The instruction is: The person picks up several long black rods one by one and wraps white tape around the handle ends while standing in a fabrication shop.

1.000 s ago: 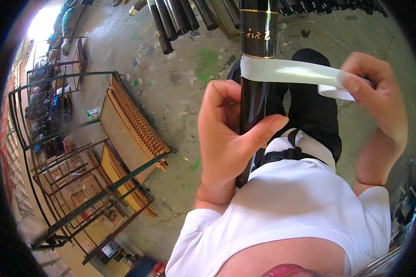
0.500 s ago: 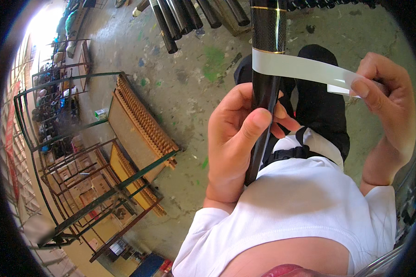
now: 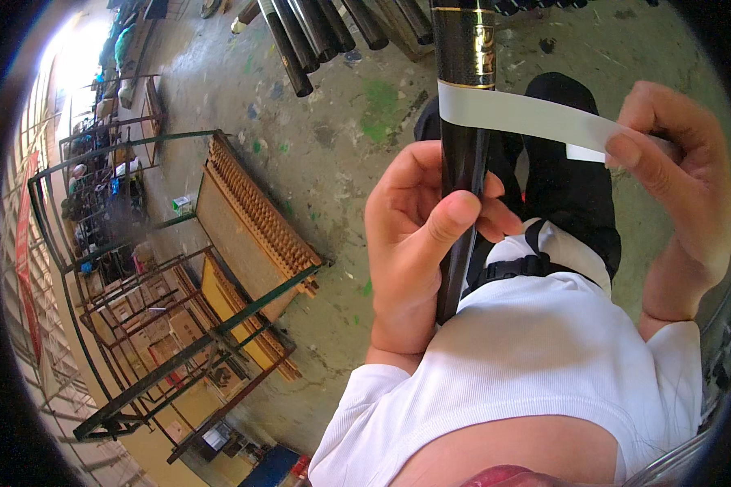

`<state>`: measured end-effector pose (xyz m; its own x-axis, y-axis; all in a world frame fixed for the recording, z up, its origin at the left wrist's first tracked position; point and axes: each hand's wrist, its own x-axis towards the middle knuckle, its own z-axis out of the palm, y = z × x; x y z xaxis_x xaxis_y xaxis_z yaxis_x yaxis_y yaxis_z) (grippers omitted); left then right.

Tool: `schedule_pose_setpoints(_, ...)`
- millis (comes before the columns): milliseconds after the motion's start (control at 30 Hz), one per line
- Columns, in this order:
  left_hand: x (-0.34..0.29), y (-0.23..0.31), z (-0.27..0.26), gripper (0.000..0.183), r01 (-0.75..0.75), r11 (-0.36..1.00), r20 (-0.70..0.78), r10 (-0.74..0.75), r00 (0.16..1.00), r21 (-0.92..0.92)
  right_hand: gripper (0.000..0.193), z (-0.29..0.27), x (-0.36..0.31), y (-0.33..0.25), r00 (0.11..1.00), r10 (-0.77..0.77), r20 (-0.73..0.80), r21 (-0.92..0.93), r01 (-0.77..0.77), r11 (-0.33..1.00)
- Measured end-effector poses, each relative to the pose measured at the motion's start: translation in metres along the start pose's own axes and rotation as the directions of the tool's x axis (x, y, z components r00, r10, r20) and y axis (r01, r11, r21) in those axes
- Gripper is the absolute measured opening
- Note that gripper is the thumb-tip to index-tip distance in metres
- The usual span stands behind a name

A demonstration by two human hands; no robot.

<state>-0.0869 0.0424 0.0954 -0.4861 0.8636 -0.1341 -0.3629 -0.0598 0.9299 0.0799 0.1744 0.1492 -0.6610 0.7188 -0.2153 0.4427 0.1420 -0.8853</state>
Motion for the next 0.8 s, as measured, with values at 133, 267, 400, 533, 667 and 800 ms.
schedule_pose_setpoints(133,0.000,0.002,-0.002,0.061,0.035,0.999,0.065,-0.032,0.997,-0.041,0.028,-0.001,0.003,0.003,1.000,-0.003,-0.016,-0.075,0.002,0.997)
schedule_pose_setpoints(267,0.001,0.004,-0.009,0.050,0.068,0.977,0.166,-0.034,0.986,-0.201,0.029,0.006,0.004,0.008,0.994,-0.078,-0.078,-0.094,0.071,0.993)
schedule_pose_setpoints(400,0.003,0.002,-0.017,0.047,0.159,0.978,0.200,-0.130,0.971,-0.136,0.028,-0.001,0.000,0.006,0.998,-0.061,-0.018,-0.135,0.058,0.989)
schedule_pose_setpoints(533,-0.005,0.003,0.001,0.056,0.038,0.997,0.030,-0.036,0.999,-0.062,0.028,0.003,0.005,0.000,0.995,-0.096,0.013,-0.112,0.096,0.989)
schedule_pose_setpoints(667,-0.004,0.010,-0.006,0.052,0.121,0.985,0.171,-0.099,0.980,-0.122,0.028,0.008,0.010,0.001,0.986,-0.167,-0.002,-0.053,0.167,0.984)
schedule_pose_setpoints(800,-0.003,0.012,-0.006,0.051,0.184,0.953,0.175,-0.144,0.974,-0.242,0.027,0.014,0.011,0.004,0.982,-0.190,-0.023,0.000,0.190,0.982)
